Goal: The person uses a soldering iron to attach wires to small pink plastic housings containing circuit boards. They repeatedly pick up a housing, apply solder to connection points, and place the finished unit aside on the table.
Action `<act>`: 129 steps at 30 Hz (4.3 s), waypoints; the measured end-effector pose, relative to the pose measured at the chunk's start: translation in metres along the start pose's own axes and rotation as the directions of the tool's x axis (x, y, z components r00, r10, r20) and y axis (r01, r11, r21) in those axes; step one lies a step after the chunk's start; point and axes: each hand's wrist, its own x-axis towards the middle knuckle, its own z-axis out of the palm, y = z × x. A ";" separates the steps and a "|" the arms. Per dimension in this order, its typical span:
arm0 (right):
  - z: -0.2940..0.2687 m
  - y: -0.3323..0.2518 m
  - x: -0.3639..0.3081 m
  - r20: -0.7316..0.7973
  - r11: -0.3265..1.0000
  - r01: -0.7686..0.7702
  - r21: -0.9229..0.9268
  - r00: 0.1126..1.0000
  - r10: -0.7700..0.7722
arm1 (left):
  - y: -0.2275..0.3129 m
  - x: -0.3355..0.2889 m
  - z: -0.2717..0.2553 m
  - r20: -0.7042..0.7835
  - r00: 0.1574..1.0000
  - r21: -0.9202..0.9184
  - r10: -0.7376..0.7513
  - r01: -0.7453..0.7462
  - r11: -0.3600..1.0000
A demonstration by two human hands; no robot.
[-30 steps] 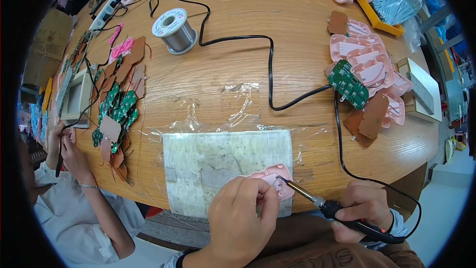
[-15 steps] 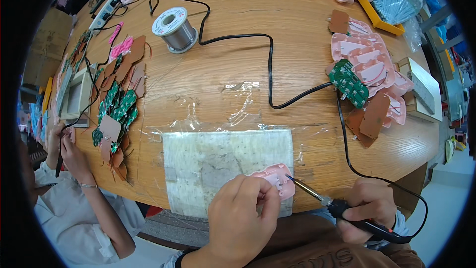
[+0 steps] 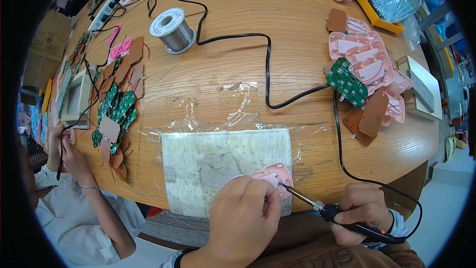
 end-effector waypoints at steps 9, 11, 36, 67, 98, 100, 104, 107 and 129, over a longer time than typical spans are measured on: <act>0.003 0.003 -0.004 -0.056 0.999 -0.007 0.037 0.998 0.009 | 0.001 0.002 0.002 0.021 0.999 0.027 -0.026 0.026 0.999; 0.001 0.004 -0.004 -0.047 0.999 0.002 0.039 0.999 0.000 | 0.001 0.002 0.000 0.039 0.999 0.030 -0.033 0.032 0.999; -0.002 0.007 0.010 -0.024 0.999 0.048 -0.011 0.999 -0.048 | 0.002 0.009 0.004 0.042 0.995 0.074 -0.090 0.087 0.993; -0.006 0.029 -0.026 -0.391 0.992 -0.109 -0.059 0.917 0.078 | -0.155 0.056 -0.178 -0.599 0.777 0.494 -0.193 0.549 0.674; 0.004 -0.037 0.058 -0.270 0.851 -0.099 0.516 0.924 0.272 | 0.050 -0.009 -0.046 0.162 0.982 -0.815 -0.100 0.190 0.548; 0.005 -0.037 0.057 -0.293 0.900 -0.051 0.432 0.936 0.194 | 0.045 -0.004 -0.045 0.286 0.956 -0.723 -0.069 0.263 0.639; 0.007 -0.036 0.055 -0.345 0.896 0.006 0.444 0.924 0.165 | 0.038 0.004 -0.036 0.392 0.917 -0.680 -0.076 0.344 0.648; 0.006 -0.034 0.053 -0.400 0.904 -0.060 0.423 0.883 0.246 | 0.038 0.005 -0.030 0.315 0.945 -0.704 -0.086 0.294 0.647; -0.010 -0.013 0.001 -0.459 0.991 0.002 0.135 0.887 0.061 | 0.030 -0.023 -0.050 -0.029 0.996 0.140 0.088 -0.083 0.987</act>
